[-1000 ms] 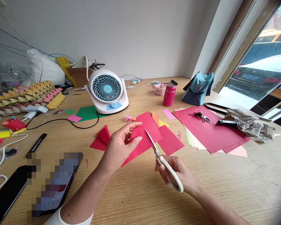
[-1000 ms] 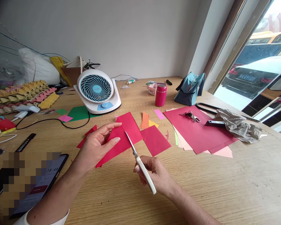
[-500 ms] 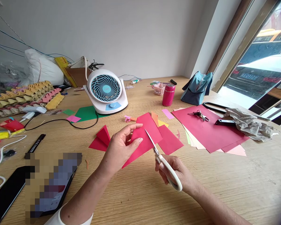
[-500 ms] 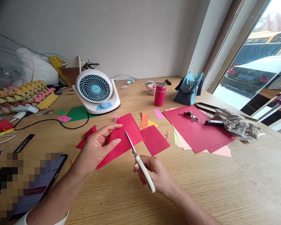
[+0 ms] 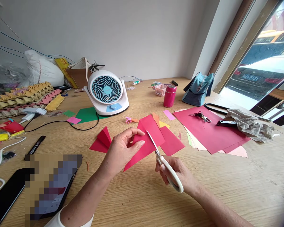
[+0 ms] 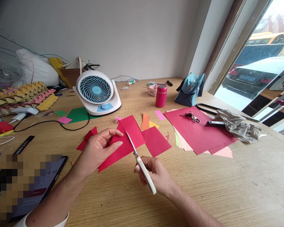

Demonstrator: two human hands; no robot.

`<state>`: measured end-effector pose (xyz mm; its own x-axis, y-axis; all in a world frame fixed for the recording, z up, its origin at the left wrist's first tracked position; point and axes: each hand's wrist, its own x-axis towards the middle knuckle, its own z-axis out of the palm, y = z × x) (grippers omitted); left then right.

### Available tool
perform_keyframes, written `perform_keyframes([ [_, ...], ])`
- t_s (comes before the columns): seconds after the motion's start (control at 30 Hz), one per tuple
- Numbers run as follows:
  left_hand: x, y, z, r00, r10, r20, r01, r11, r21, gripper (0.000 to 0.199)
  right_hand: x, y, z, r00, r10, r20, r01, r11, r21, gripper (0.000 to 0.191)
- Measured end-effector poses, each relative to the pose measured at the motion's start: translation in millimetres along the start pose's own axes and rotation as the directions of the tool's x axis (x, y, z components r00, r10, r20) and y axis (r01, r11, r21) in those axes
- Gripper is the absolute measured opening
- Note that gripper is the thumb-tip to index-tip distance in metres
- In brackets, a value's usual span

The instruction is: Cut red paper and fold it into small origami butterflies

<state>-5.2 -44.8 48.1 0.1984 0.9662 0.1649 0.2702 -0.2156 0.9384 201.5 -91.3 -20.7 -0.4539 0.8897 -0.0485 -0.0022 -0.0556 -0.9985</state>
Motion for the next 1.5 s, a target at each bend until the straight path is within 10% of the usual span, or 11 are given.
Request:
perform_keyframes([
  [1.5,-7.2,6.2,6.6,0.993,-0.090,0.077,0.091,0.996,-0.005,0.026,0.9,-4.2,0.5,0.999,0.036,-0.035,-0.037,0.999,-0.029,0.055],
])
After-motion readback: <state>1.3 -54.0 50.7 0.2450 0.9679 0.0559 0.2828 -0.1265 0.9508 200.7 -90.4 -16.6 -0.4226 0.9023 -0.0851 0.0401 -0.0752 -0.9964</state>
